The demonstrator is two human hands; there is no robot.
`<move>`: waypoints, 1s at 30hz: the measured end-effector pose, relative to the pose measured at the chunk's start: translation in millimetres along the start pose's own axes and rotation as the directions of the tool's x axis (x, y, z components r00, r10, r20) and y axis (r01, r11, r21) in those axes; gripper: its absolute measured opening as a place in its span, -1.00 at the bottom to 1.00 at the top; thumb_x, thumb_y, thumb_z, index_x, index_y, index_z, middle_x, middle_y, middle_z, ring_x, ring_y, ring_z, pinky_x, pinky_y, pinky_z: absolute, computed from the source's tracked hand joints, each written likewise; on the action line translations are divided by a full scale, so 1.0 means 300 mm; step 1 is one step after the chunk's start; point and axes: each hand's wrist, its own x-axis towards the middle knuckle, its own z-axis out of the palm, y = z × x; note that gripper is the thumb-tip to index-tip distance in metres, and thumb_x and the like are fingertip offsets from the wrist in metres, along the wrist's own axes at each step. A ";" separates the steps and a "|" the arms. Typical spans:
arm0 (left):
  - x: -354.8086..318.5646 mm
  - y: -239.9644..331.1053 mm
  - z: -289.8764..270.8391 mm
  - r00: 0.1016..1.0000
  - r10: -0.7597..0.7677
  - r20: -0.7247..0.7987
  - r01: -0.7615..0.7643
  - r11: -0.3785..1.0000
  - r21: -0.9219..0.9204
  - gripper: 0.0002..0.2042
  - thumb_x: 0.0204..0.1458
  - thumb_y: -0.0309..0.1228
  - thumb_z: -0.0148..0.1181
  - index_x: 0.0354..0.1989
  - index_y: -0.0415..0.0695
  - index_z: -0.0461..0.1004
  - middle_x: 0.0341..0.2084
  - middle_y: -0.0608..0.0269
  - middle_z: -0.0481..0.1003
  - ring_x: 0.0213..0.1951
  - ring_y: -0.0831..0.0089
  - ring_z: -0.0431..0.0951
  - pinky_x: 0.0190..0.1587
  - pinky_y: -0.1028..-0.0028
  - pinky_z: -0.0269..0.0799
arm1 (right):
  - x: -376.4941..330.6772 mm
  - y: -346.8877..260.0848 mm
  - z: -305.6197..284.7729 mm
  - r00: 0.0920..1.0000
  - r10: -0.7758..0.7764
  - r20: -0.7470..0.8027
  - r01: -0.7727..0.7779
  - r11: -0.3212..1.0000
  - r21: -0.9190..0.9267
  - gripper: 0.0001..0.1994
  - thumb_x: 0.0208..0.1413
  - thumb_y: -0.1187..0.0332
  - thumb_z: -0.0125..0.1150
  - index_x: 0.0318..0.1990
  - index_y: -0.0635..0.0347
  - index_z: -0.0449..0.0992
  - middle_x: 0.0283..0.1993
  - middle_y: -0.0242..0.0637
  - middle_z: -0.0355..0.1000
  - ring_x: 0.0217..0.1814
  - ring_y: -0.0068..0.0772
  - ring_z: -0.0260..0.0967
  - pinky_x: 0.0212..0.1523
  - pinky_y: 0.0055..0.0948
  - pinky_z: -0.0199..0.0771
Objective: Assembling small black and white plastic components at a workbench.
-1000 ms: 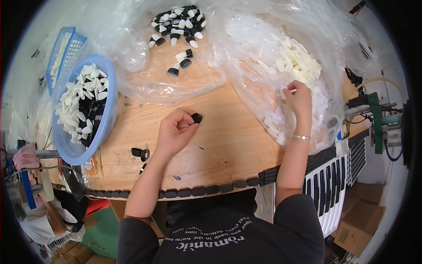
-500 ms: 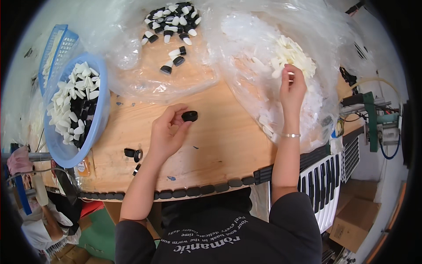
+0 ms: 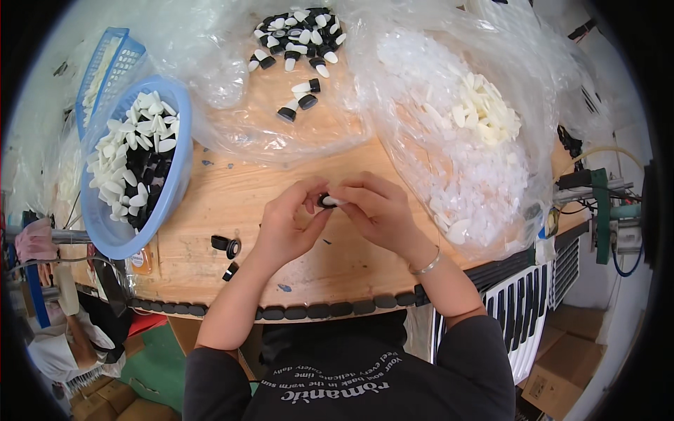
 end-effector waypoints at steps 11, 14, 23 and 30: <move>0.011 0.013 -0.016 0.998 0.052 -0.024 -0.050 0.996 0.072 -0.59 -0.15 -0.71 0.25 -0.05 -0.24 0.40 -0.34 0.25 0.52 -0.35 0.57 0.44 -0.20 0.56 0.41 | 0.005 0.005 0.016 0.983 0.125 0.135 -0.149 0.972 0.182 -0.74 -0.11 0.66 0.27 -0.23 0.16 0.53 -0.33 -0.29 0.42 -0.14 -0.35 0.43 -0.25 -0.53 0.48; 0.015 0.012 0.004 0.996 0.051 -0.074 -0.048 0.998 0.043 -0.64 -0.11 -0.73 0.22 -0.09 -0.25 0.41 -0.30 0.22 0.50 -0.31 0.53 0.48 -0.17 0.54 0.43 | -0.019 0.020 0.041 0.903 0.379 0.204 -0.430 0.776 0.461 -0.79 -0.01 0.64 0.22 -0.19 0.22 0.50 -0.26 -0.32 0.46 -0.13 -0.48 0.45 -0.19 -0.61 0.50; 0.005 -0.016 0.011 0.980 -0.032 -0.195 -0.024 0.960 -0.279 -0.76 -0.06 -0.79 0.13 -0.20 -0.30 0.44 -0.24 0.20 0.46 -0.19 0.51 0.49 -0.09 0.56 0.41 | -0.034 0.000 0.076 0.830 0.524 0.192 -0.504 0.555 0.662 -0.76 0.07 0.66 0.14 -0.08 0.35 0.39 -0.13 -0.27 0.47 -0.10 -0.53 0.45 -0.11 -0.60 0.51; -0.005 -0.032 -0.001 0.976 -0.125 -0.178 0.075 0.962 -0.263 -0.78 -0.02 -0.77 0.09 -0.20 -0.30 0.48 -0.31 0.26 0.50 -0.22 0.57 0.47 -0.08 0.58 0.38 | -0.024 0.002 0.081 0.886 0.452 0.098 -0.393 0.624 0.675 -0.78 0.03 0.70 0.16 -0.15 0.32 0.46 -0.01 -0.20 0.36 -0.07 -0.60 0.35 -0.19 -0.64 0.40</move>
